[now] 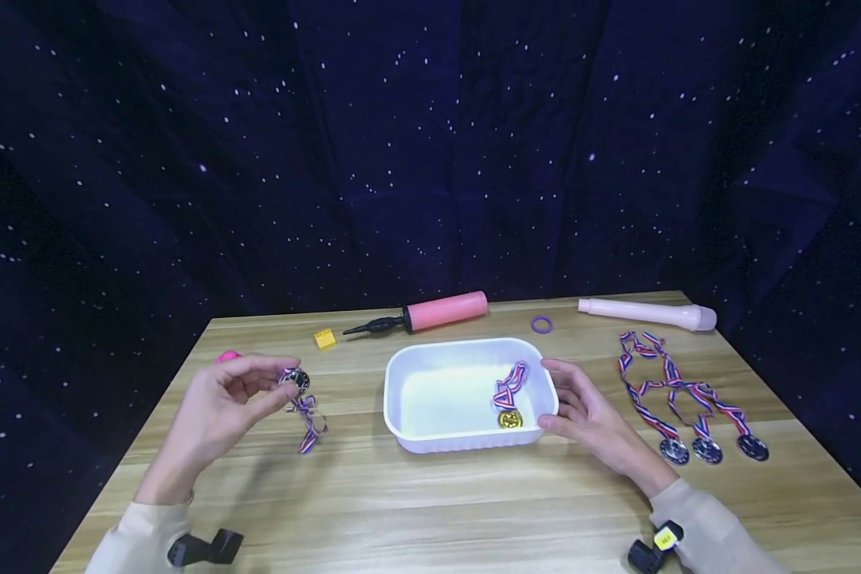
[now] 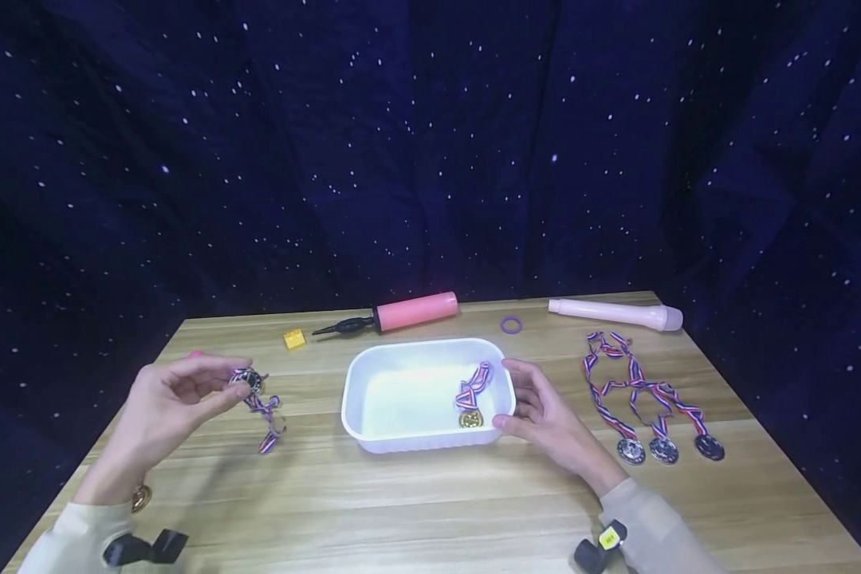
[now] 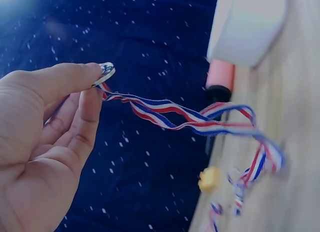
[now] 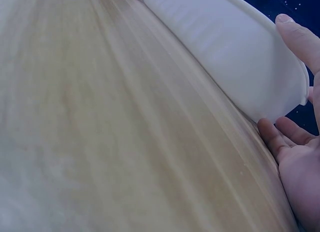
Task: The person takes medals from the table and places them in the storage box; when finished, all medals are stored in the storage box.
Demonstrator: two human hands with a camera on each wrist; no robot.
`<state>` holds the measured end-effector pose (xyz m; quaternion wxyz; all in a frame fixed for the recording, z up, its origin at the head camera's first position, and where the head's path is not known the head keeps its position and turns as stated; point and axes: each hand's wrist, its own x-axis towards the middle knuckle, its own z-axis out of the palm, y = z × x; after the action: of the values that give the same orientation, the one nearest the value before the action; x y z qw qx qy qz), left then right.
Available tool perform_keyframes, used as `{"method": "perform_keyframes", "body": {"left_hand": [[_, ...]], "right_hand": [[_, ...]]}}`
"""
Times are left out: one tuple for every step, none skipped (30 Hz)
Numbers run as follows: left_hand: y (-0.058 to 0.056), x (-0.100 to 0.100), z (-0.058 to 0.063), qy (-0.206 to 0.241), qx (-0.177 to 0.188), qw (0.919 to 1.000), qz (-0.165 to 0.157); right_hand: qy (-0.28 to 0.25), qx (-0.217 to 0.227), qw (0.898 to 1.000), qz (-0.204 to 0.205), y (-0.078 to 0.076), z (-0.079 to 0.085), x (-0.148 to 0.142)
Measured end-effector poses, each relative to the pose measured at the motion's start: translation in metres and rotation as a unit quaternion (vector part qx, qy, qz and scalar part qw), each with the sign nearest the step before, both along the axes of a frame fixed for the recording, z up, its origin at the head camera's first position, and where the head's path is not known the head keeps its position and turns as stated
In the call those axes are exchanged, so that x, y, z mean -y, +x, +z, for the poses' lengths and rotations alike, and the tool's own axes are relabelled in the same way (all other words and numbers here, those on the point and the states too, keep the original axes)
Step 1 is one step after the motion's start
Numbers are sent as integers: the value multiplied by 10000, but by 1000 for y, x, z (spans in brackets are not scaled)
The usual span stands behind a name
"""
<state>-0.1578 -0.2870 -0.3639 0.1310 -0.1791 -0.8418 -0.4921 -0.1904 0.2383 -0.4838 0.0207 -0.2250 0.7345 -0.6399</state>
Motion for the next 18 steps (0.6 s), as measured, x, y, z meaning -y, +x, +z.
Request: {"method": "perform_keyframes", "body": {"left_hand": [[-3, -3, 4, 37, 2, 10000, -9], [-6, -6, 8, 111, 24, 9999, -54], [-9, -9, 12, 140, 64, 9999, -65], [-11, -12, 15, 148, 96, 9998, -71], [-14, -15, 19, 153, 129, 9998, -92], [-16, -19, 23, 162, 128, 9997, -117], [-19, -22, 26, 207, 101, 9996, -163], [-21, -25, 29, 225, 77, 9995, -193], [-22, -28, 32, 223, 50, 9995, -199], [-24, -31, 35, 231, 20, 9995, -224], [-26, -35, 38, 229, -32, 9994, -245], [-28, -38, 41, 237, -90, 9993, -266], [-29, -40, 44, 264, -143, 9991, -300], [-31, -43, 48, 277, -207, 9988, -348], [-33, -46, 51, 309, -271, 9984, -400], [-35, -49, 55, 336, -335, 9978, -453], [-37, -52, 59, 355, -405, 9973, -505], [-40, -55, 63, 399, -472, 9965, -564]], "right_hand": [[-4, -7, 10000, 4, 0, 0, 0], [-4, -10, 10000, 4, 0, 0, 0], [-3, -12, 10000, 3, 1, 1, 0], [-2, -11, 10000, -1, 1, 1, 0], [2, -9, 10000, -6, 1, 1, 0], [5, -5, 10000, -10, 1, 1, 0], [7, -2, 10000, -14, 1, 1, 0], [10, 5, 10000, -12, 1, 1, 0], [10, 7, 10000, -10, 1, 1, 0], [10, 13, 10000, -8, 1, 0, 1], [12, 17, 10000, -9, 1, 0, 1], [15, 23, 10000, -6, 1, 0, 1], [17, 33, 10000, -7, 1, 0, 1], [20, 36, 10000, -7, 1, 0, 1], [16, 44, 10000, -6, 1, 0, 1], [16, 46, 10000, 2, 1, 0, 1], [12, 42, 10000, 2, 1, 0, 1], [11, 36, 10000, 6, 1, 0, 1]]}}
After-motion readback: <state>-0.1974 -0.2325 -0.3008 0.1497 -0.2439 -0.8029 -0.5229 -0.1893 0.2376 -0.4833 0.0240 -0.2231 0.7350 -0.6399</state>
